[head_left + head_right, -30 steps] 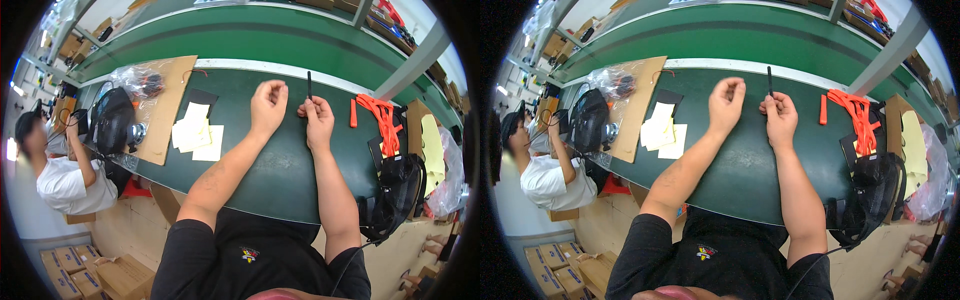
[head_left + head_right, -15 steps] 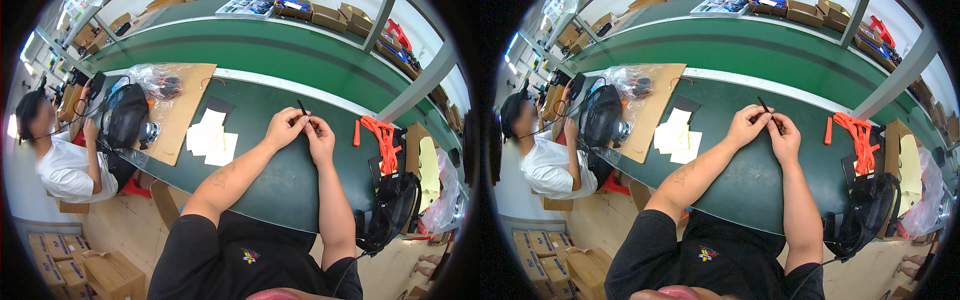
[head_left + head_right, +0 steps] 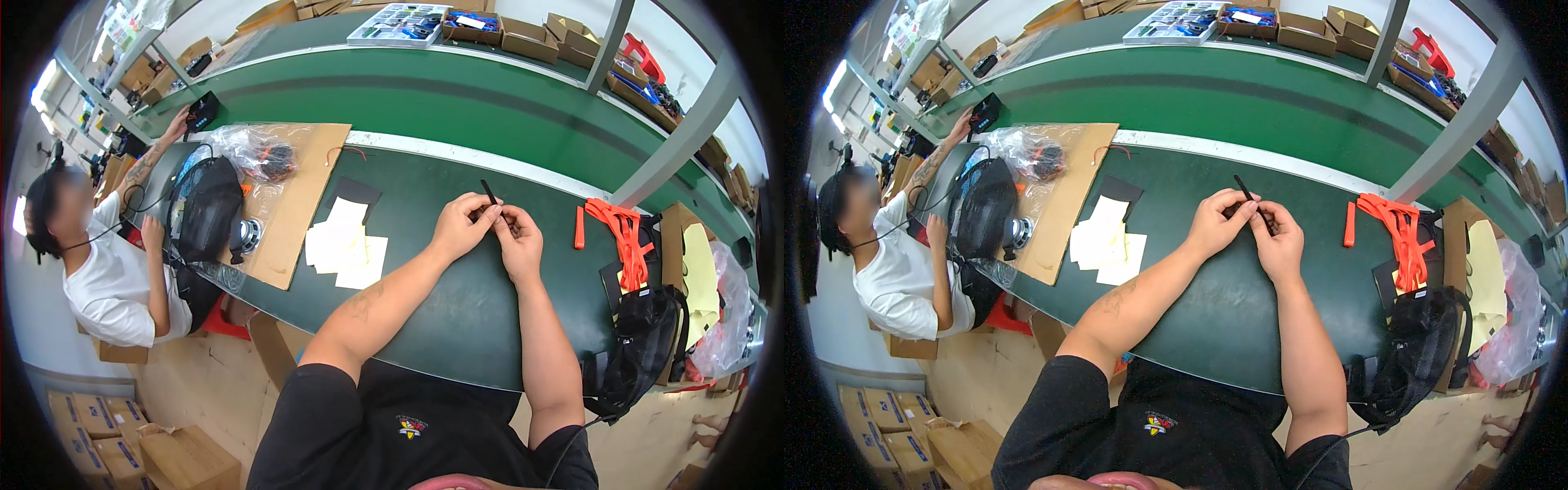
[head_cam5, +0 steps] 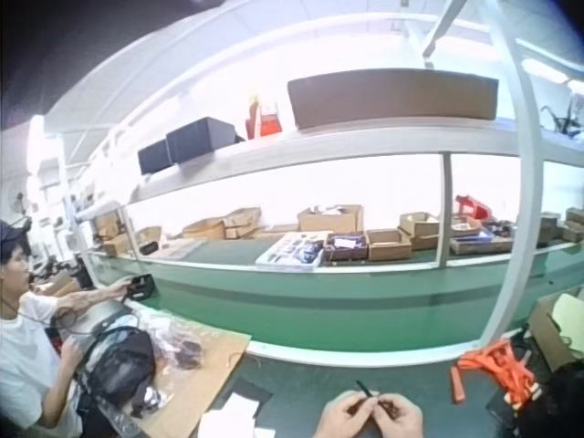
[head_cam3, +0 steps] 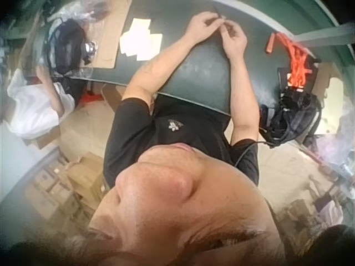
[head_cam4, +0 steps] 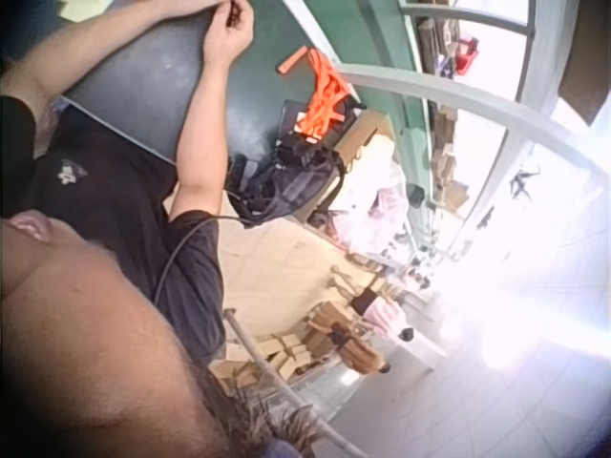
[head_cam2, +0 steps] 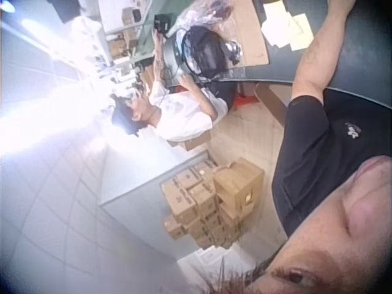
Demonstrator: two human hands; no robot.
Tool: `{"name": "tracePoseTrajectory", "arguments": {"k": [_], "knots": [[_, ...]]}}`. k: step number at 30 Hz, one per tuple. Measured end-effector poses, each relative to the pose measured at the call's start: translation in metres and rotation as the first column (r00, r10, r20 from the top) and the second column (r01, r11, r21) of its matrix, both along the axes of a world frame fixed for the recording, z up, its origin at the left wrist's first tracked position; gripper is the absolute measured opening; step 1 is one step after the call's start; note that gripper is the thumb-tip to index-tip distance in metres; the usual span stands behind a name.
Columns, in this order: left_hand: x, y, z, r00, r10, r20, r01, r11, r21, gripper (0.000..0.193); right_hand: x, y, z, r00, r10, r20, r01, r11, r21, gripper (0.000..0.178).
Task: Assembling a small speaker into its housing and connecting internal wires using tweezers.
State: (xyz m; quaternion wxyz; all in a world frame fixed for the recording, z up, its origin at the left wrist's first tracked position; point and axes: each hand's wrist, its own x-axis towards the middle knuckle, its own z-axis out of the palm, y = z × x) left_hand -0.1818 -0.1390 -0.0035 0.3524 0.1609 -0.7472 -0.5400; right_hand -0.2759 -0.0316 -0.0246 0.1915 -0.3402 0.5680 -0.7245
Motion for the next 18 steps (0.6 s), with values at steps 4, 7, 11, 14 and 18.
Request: {"name": "tracePoseTrajectory", "arguments": {"k": [4, 7, 11, 14, 18], "knots": [[0.0011, -0.0003, -0.0035, 1.000, 0.001, 0.024, -0.001, 1.000, 0.009, 0.019, 0.0033, 0.0004, 0.0011, 1.000, -0.002, -0.007, 0.003, 1.000, 0.027, 0.015], [-0.0010, 0.0005, -0.0042, 0.999, 0.033, -0.027, -0.033, 0.999, -0.008, 0.020, 0.0023, -0.0001, 0.0050, 1.000, -0.007, -0.008, 0.008, 0.999, 0.033, 0.015], [-0.0020, -0.0001, -0.0039, 0.999, 0.032, -0.022, -0.032, 0.999, -0.005, 0.021, 0.0022, -0.0007, -0.0001, 1.000, -0.010, 0.007, 0.010, 1.000, 0.004, 0.015], [0.0026, 0.0004, -0.0051, 0.998, -0.007, 0.065, 0.005, 1.000, 0.028, 0.020, 0.0052, 0.0009, 0.0036, 1.000, -0.024, -0.008, 0.025, 0.998, 0.062, 0.015], [-0.0002, -0.0003, -0.0042, 1.000, -0.021, 0.021, 0.020, 0.998, 0.057, 0.021, -0.0027, 0.0011, 0.0004, 0.999, -0.002, -0.050, 0.008, 0.993, 0.121, 0.017]]}}
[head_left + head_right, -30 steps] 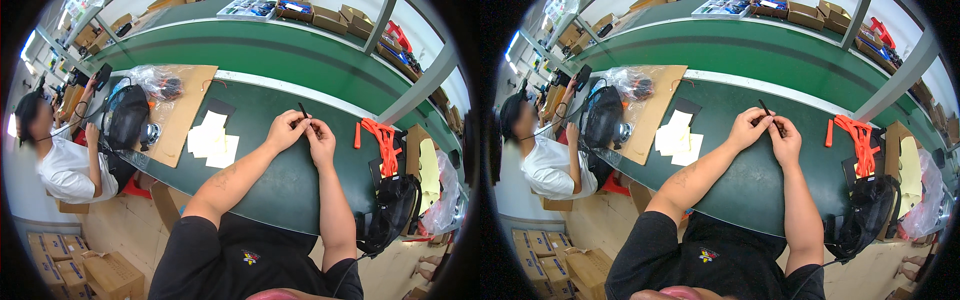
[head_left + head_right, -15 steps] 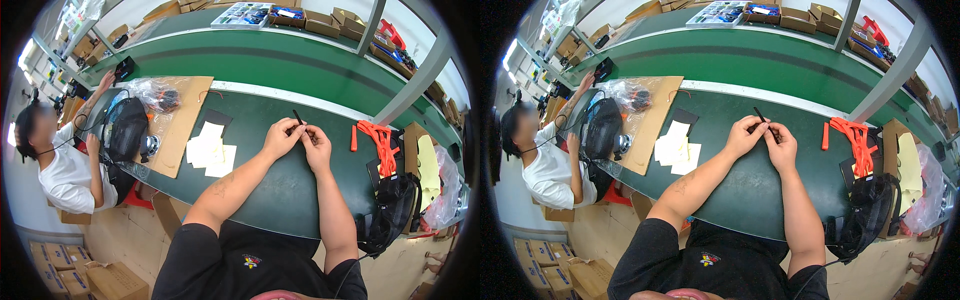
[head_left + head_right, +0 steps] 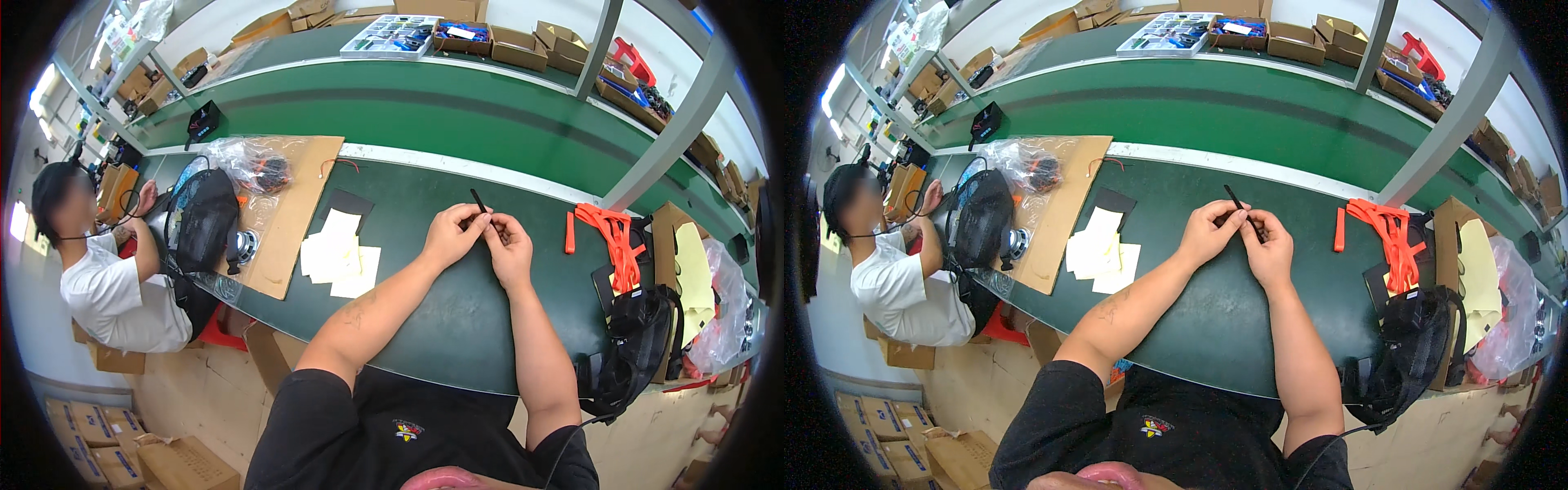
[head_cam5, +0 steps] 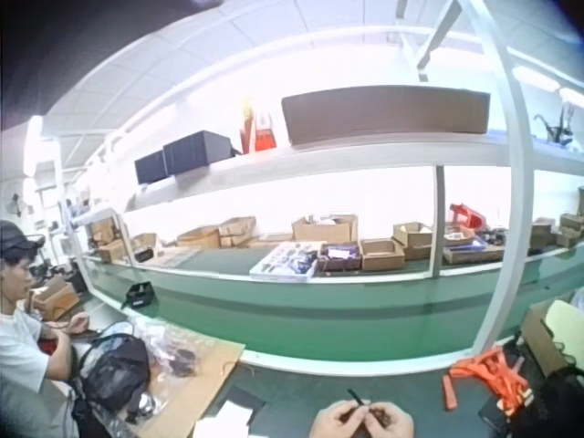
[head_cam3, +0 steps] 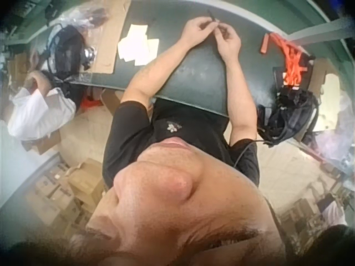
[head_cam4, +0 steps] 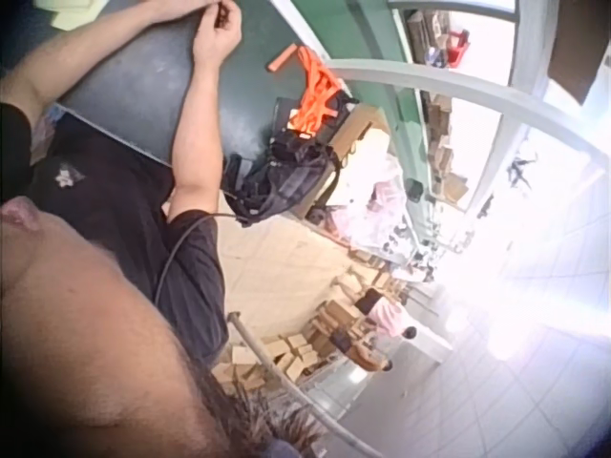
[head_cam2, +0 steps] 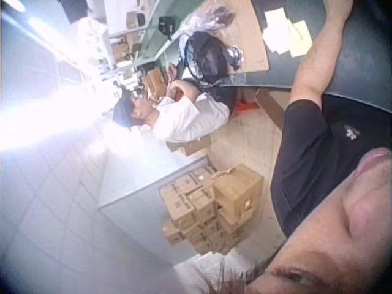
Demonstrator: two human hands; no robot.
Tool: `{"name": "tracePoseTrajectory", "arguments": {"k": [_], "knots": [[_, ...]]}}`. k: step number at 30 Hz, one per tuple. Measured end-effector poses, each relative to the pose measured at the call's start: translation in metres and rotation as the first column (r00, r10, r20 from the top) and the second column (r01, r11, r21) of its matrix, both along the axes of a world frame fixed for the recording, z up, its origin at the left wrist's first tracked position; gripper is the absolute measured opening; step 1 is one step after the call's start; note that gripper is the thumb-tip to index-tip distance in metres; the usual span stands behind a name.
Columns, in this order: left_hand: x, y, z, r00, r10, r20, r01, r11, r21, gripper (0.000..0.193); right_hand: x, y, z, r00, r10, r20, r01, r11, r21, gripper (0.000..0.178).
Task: Assembling a small speaker into its housing and connecting internal wires using tweezers.
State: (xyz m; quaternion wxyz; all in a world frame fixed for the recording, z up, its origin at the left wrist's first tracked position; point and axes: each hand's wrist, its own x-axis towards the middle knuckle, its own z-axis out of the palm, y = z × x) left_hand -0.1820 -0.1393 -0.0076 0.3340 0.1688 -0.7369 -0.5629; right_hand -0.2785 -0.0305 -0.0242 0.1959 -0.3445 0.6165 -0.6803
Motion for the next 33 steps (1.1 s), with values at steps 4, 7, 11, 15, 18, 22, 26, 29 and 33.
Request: {"name": "tracePoseTrajectory", "arguments": {"k": [4, 7, 11, 15, 18, 22, 26, 29, 33], "knots": [[-0.0008, -0.0016, -0.0012, 1.000, 0.002, -0.021, -0.002, 1.000, 0.007, 0.021, 0.0037, -0.0013, 0.0014, 1.000, -0.012, 0.009, 0.012, 0.999, -0.039, 0.015], [0.0029, 0.0024, -0.0005, 0.999, -0.003, 0.035, 0.001, 0.999, 0.039, 0.021, 0.0043, -0.0024, 0.0018, 0.999, -0.040, 0.016, 0.041, 0.998, -0.053, 0.014], [0.0000, 0.0007, 0.0002, 1.000, 0.018, 0.001, -0.018, 1.000, -0.002, 0.022, 0.0029, -0.0030, 0.0022, 0.999, -0.022, 0.023, 0.024, 0.997, -0.069, 0.014], [0.0001, 0.0004, -0.0019, 0.999, 0.028, -0.023, -0.028, 1.000, 0.003, 0.021, 0.0066, -0.0016, 0.0010, 0.999, -0.025, 0.039, 0.027, 0.998, -0.057, 0.014], [0.0008, 0.0032, -0.0015, 0.999, 0.030, -0.036, -0.030, 1.000, -0.001, 0.020, 0.0055, -0.0024, 0.0033, 0.999, -0.032, 0.028, 0.035, 0.996, -0.080, 0.015], [-0.0016, 0.0020, 0.0005, 0.998, 0.027, -0.057, -0.026, 1.000, 0.017, 0.020, 0.0058, -0.0026, 0.0046, 0.999, -0.047, 0.021, 0.048, 0.997, -0.065, 0.015], [0.0001, 0.0024, -0.0007, 0.999, 0.037, -0.040, -0.038, 0.999, -0.014, 0.019, 0.0082, -0.0007, 0.0018, 0.998, -0.036, 0.060, 0.040, 0.997, -0.066, 0.013], [-0.0006, 0.0028, -0.0009, 0.997, 0.043, -0.058, -0.045, 0.999, -0.022, 0.020, 0.0055, -0.0014, 0.0058, 0.999, -0.040, 0.011, 0.040, 0.998, -0.055, 0.013], [-0.0008, 0.0012, 0.0005, 0.998, 0.040, -0.048, -0.041, 0.999, -0.020, 0.020, 0.0041, 0.0007, 0.0020, 0.999, 0.014, 0.044, -0.013, 0.999, -0.032, 0.016]]}}
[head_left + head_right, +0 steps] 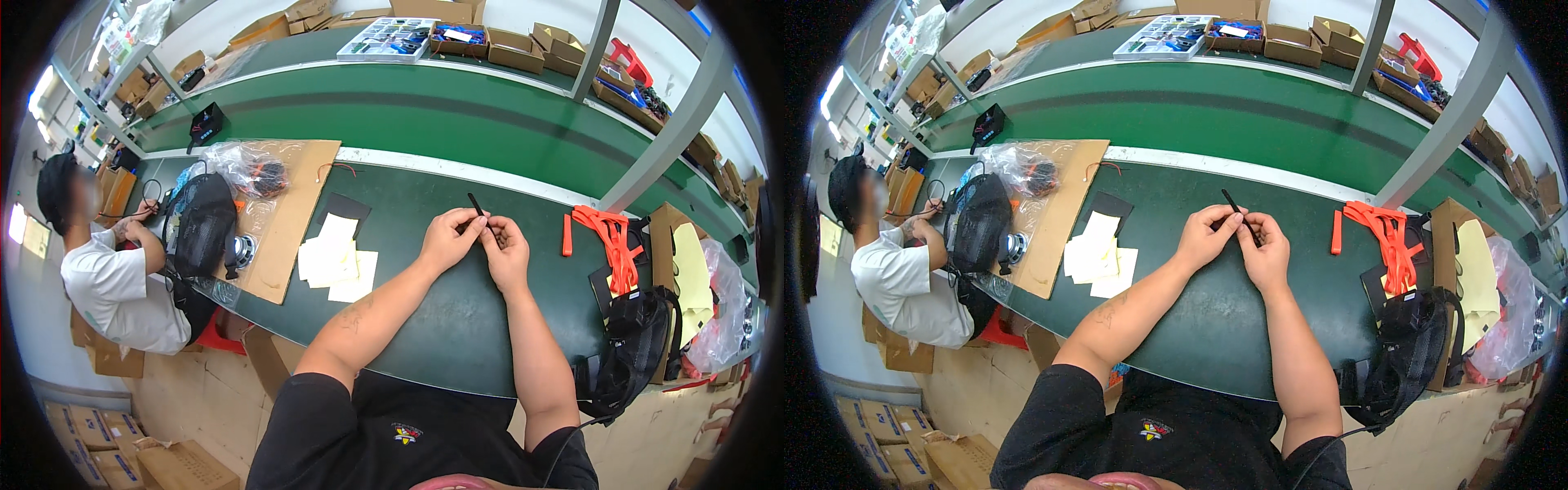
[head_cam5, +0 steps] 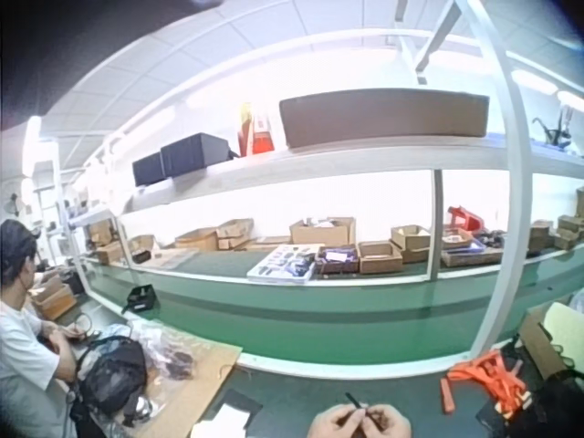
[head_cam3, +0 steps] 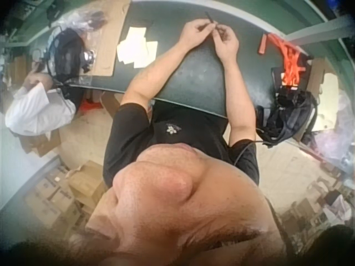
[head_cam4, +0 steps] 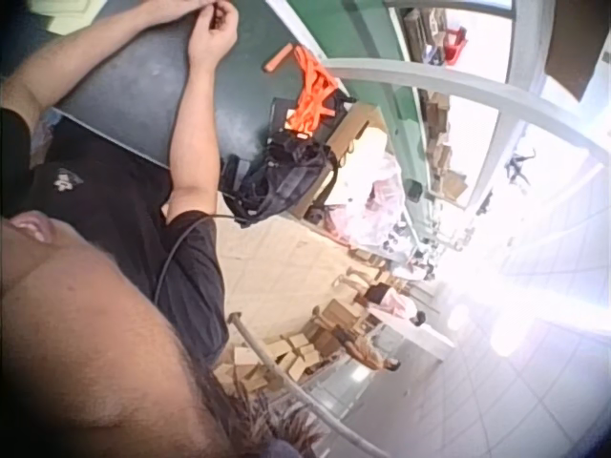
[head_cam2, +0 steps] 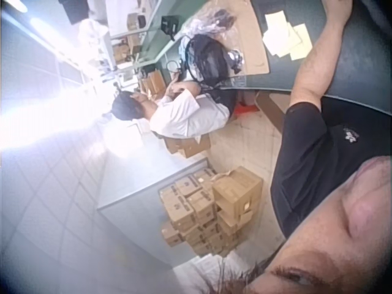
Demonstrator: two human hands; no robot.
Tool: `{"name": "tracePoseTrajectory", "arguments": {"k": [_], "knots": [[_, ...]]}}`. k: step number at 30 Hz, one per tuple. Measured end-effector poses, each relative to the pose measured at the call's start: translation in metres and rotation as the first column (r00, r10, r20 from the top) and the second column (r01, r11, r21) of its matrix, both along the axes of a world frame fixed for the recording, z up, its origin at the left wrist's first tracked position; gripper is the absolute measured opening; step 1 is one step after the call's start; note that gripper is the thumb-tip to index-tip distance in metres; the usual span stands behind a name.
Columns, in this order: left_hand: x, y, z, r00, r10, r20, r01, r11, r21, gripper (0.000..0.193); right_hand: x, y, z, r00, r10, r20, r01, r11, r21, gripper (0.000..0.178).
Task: Assembling a small speaker into its housing and connecting internal wires using tweezers.
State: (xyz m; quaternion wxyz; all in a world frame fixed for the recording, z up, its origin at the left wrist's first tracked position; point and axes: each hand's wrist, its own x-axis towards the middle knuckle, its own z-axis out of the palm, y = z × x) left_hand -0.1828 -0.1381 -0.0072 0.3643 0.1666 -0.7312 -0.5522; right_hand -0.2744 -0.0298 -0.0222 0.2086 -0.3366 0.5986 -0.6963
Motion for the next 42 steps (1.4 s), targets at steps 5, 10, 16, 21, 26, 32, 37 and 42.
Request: {"name": "tracePoseTrajectory", "arguments": {"k": [5, 10, 16, 21, 26, 32, 37, 42], "knots": [[0.0001, -0.0002, 0.0024, 1.000, 0.008, 0.014, -0.008, 1.000, -0.029, 0.021, 0.0013, 0.0011, 0.0008, 1.000, -0.006, -0.002, 0.006, 1.000, 0.007, 0.016], [0.0024, -0.0003, 0.0043, 0.998, -0.016, 0.066, 0.016, 1.000, 0.006, 0.021, 0.0016, 0.0017, 0.0015, 1.000, -0.005, -0.026, 0.006, 0.999, 0.036, 0.016], [0.0024, -0.0014, 0.0035, 0.998, -0.022, 0.055, 0.022, 1.000, 0.003, 0.021, 0.0003, 0.0012, -0.0024, 0.999, -0.014, -0.042, 0.016, 0.999, 0.047, 0.016], [0.0021, 0.0002, 0.0002, 0.998, -0.008, 0.055, 0.009, 1.000, -0.014, 0.021, 0.0001, 0.0014, -0.0022, 1.000, -0.006, -0.031, 0.007, 1.000, 0.027, 0.016], [0.0012, 0.0012, -0.0019, 1.000, 0.004, 0.019, -0.004, 1.000, -0.011, 0.021, -0.0002, 0.0011, -0.0004, 0.999, -0.004, -0.038, 0.005, 1.000, 0.027, 0.016], [0.0018, 0.0011, -0.0002, 0.999, -0.001, 0.050, 0.002, 1.000, -0.018, 0.022, -0.0013, 0.0014, -0.0026, 1.000, -0.008, -0.021, 0.009, 1.000, 0.017, 0.015], [0.0041, 0.0013, 0.0026, 0.996, -0.017, 0.083, 0.017, 1.000, -0.004, 0.021, 0.0014, -0.0020, -0.0026, 0.999, -0.040, 0.003, 0.040, 0.998, -0.042, 0.014], [0.0032, 0.0007, 0.0023, 0.997, -0.021, 0.074, 0.021, 1.000, -0.002, 0.021, 0.0018, -0.0023, -0.0001, 0.999, -0.045, -0.002, 0.045, 0.998, -0.041, 0.014]]}}
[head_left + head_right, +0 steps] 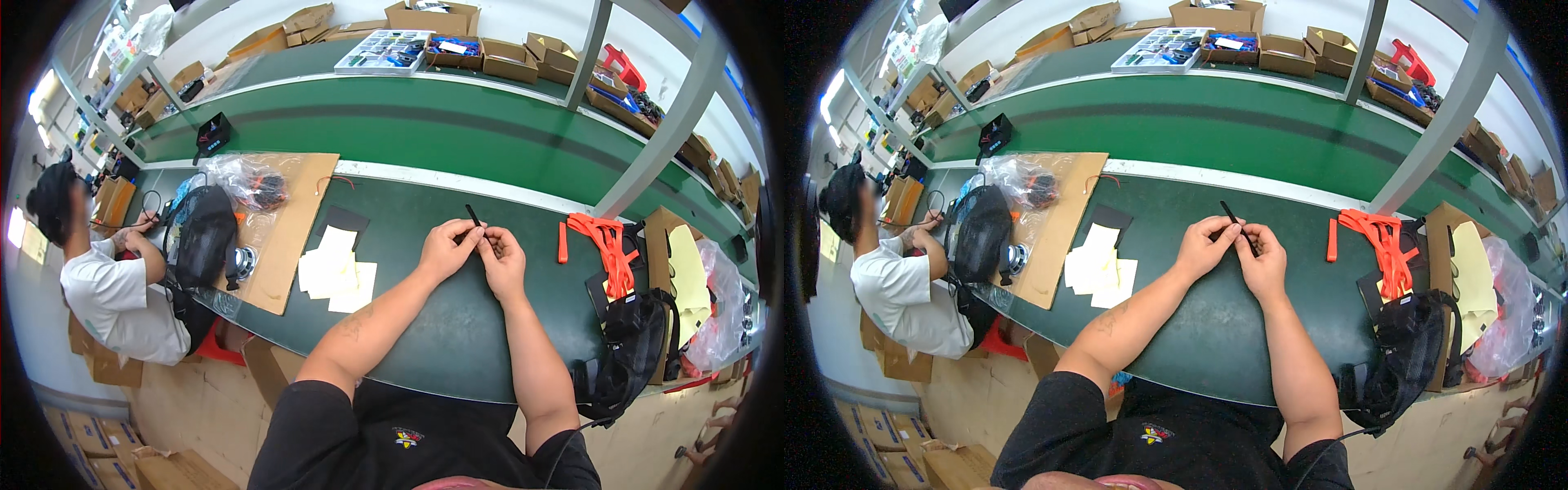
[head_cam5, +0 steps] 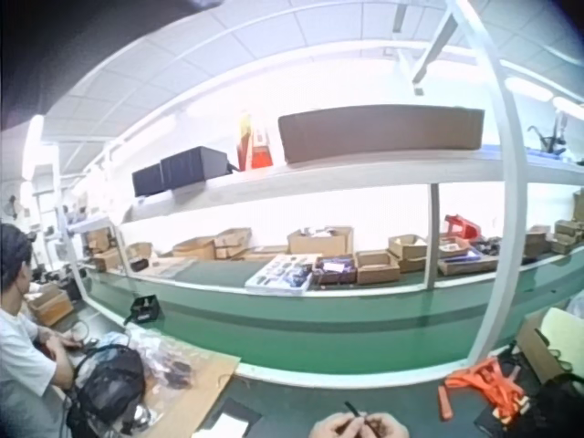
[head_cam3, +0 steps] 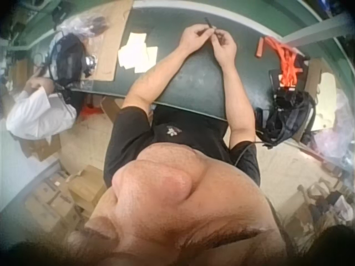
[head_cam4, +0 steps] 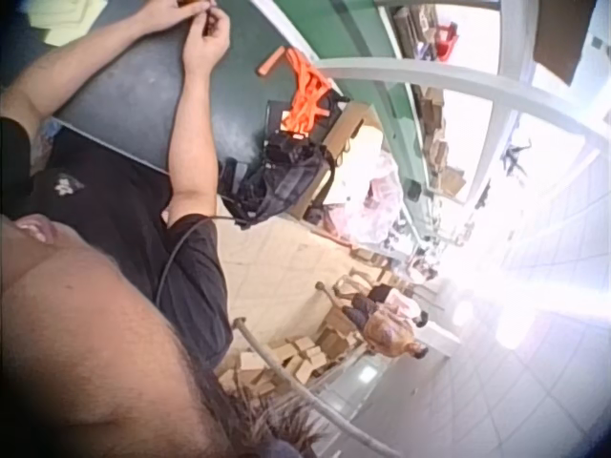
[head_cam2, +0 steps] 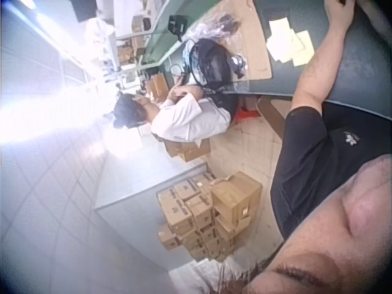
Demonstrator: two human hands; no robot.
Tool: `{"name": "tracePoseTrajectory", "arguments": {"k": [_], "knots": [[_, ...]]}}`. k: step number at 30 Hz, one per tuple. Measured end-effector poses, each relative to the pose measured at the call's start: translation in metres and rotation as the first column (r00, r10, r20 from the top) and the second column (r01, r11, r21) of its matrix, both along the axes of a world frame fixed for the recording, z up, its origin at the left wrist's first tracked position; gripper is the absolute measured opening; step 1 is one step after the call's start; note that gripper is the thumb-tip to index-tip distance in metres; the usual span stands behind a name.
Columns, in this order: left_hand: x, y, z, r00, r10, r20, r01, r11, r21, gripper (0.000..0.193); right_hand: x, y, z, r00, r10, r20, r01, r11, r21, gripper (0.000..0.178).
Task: Assembling a small speaker into its housing and connecting internal wires using tweezers.
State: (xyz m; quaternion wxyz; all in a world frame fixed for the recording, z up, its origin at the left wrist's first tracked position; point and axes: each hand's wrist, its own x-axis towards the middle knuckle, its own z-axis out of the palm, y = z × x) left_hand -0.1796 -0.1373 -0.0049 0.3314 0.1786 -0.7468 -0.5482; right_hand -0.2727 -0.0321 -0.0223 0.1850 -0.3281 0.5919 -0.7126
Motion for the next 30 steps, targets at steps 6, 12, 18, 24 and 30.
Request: {"name": "tracePoseTrajectory", "arguments": {"k": [6, 12, 18, 24, 30], "knots": [[0.0011, 0.0002, -0.0003, 1.000, -0.006, 0.010, 0.006, 1.000, 0.019, 0.021, 0.0006, 0.0003, 0.0002, 1.000, -0.002, -0.003, 0.002, 1.000, 0.012, 0.014], [0.0001, -0.0004, -0.0008, 1.000, -0.011, -0.003, 0.011, 1.000, 0.012, 0.022, 0.0002, -0.0006, -0.0023, 1.000, -0.013, -0.009, 0.013, 1.000, -0.028, 0.015], [-0.0019, -0.0007, -0.0023, 1.000, -0.013, -0.011, 0.013, 1.000, 0.010, 0.022, -0.0004, 0.0005, -0.0008, 1.000, -0.016, -0.005, 0.016, 1.000, 0.000, 0.015], [-0.0020, 0.0006, -0.0017, 1.000, 0.003, -0.021, -0.004, 1.000, -0.020, 0.022, 0.0006, -0.0001, -0.0025, 1.000, -0.019, -0.006, 0.019, 1.000, -0.015, 0.014], [-0.0027, -0.0009, -0.0019, 1.000, 0.004, -0.014, -0.004, 1.000, -0.011, 0.022, 0.0025, 0.0018, 0.0025, 1.000, -0.022, -0.021, 0.022, 1.000, 0.013, 0.015]]}}
